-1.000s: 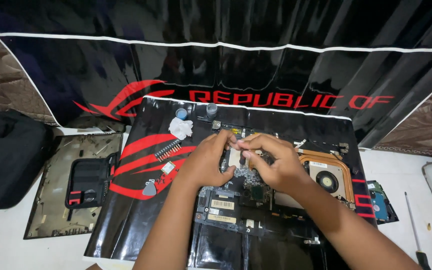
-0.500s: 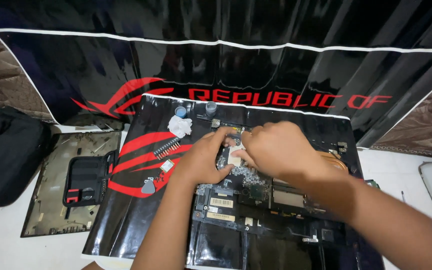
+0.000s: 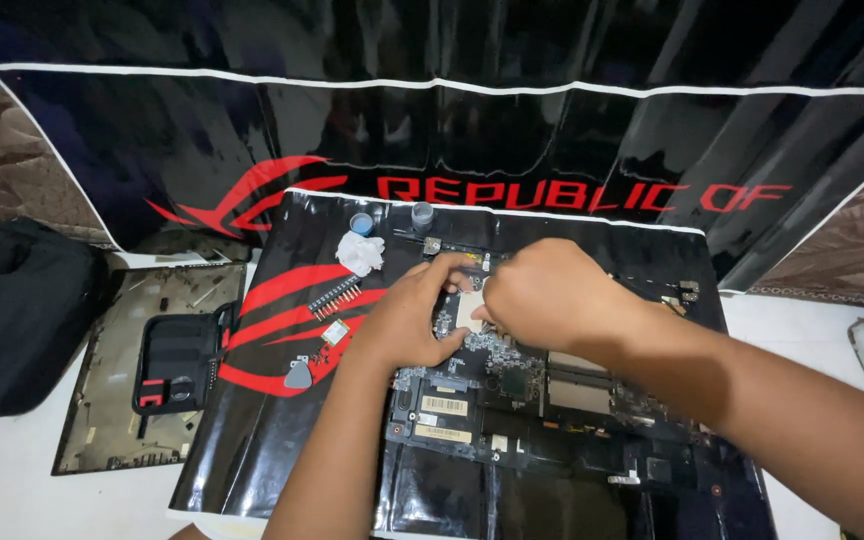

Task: Disassembling a laptop motherboard by removing screws and the heatsink assembly.

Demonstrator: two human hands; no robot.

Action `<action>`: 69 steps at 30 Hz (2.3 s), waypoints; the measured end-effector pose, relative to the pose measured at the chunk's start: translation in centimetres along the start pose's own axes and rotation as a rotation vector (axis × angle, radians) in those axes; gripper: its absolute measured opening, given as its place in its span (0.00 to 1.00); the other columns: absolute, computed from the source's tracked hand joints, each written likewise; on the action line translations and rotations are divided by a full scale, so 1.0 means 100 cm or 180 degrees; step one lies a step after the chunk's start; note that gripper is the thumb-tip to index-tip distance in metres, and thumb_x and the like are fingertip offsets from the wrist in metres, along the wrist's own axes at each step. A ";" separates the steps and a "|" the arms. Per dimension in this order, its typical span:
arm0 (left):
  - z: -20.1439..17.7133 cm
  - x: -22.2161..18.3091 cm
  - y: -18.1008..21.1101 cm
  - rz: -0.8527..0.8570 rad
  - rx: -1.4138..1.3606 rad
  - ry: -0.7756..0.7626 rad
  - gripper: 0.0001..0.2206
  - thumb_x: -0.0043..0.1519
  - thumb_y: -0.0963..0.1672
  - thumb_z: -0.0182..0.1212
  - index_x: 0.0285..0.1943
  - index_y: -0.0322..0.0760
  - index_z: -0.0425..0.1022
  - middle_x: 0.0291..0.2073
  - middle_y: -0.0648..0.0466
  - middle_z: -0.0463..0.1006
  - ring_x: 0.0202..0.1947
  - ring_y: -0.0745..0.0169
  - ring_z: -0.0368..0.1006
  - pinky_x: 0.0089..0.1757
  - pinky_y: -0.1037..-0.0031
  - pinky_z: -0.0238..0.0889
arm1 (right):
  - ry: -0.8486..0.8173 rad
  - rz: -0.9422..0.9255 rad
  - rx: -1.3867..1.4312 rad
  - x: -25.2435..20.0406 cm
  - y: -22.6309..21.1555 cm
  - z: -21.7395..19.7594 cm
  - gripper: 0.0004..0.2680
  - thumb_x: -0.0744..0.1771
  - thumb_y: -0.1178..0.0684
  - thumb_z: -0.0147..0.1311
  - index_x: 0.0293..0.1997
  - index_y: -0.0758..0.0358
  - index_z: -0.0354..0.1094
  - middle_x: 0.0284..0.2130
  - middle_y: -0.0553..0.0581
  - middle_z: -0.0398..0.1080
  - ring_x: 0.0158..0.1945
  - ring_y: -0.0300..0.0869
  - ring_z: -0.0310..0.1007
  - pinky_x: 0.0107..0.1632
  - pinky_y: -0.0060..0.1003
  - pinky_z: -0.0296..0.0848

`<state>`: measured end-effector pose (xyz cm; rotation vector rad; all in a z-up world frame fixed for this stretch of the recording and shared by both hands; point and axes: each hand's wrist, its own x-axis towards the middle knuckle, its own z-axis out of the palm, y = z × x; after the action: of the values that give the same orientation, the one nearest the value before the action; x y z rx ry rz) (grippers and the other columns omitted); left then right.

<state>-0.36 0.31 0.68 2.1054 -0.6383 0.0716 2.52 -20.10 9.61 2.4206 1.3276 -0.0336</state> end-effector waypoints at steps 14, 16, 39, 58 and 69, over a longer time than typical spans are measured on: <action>0.000 -0.002 -0.001 0.0138 -0.0012 0.0064 0.37 0.47 0.41 0.71 0.69 0.34 0.62 0.43 0.39 0.81 0.47 0.38 0.74 0.52 0.53 0.66 | 0.0184 -0.0100 0.0030 0.002 -0.007 -0.024 0.07 0.64 0.49 0.63 0.40 0.57 0.74 0.32 0.62 0.76 0.29 0.52 0.79 0.30 0.47 0.78; 0.000 -0.002 -0.002 0.0111 0.0022 0.0028 0.37 0.47 0.42 0.71 0.70 0.35 0.62 0.43 0.38 0.81 0.47 0.36 0.74 0.52 0.52 0.66 | 0.0052 -0.0173 0.0171 0.001 -0.012 -0.037 0.15 0.63 0.55 0.66 0.55 0.59 0.73 0.44 0.68 0.77 0.37 0.56 0.82 0.34 0.50 0.81; 0.003 -0.001 -0.004 0.0231 0.0015 0.0202 0.37 0.44 0.42 0.71 0.68 0.33 0.66 0.42 0.41 0.81 0.45 0.39 0.76 0.52 0.52 0.66 | 0.0338 -0.0061 0.1685 -0.026 -0.013 -0.036 0.16 0.69 0.44 0.49 0.60 0.63 0.61 0.38 0.59 0.65 0.39 0.55 0.72 0.36 0.46 0.76; 0.005 0.000 -0.008 0.0284 -0.0026 0.0274 0.37 0.43 0.43 0.70 0.66 0.32 0.67 0.42 0.42 0.83 0.45 0.40 0.77 0.51 0.53 0.66 | 0.3948 0.0811 0.2841 0.000 -0.048 0.083 0.16 0.61 0.54 0.72 0.51 0.63 0.73 0.43 0.58 0.73 0.40 0.49 0.77 0.47 0.43 0.76; 0.007 0.001 -0.006 0.0307 -0.0006 0.0294 0.36 0.44 0.43 0.70 0.67 0.32 0.67 0.41 0.41 0.82 0.44 0.40 0.77 0.51 0.54 0.67 | 0.3888 0.0618 0.2633 0.002 -0.058 0.077 0.14 0.63 0.58 0.66 0.54 0.63 0.75 0.44 0.60 0.76 0.40 0.50 0.79 0.48 0.44 0.78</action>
<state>-0.14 0.02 -0.12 2.0561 -0.6834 0.2209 -0.84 -19.73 0.63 3.4226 1.6904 1.4030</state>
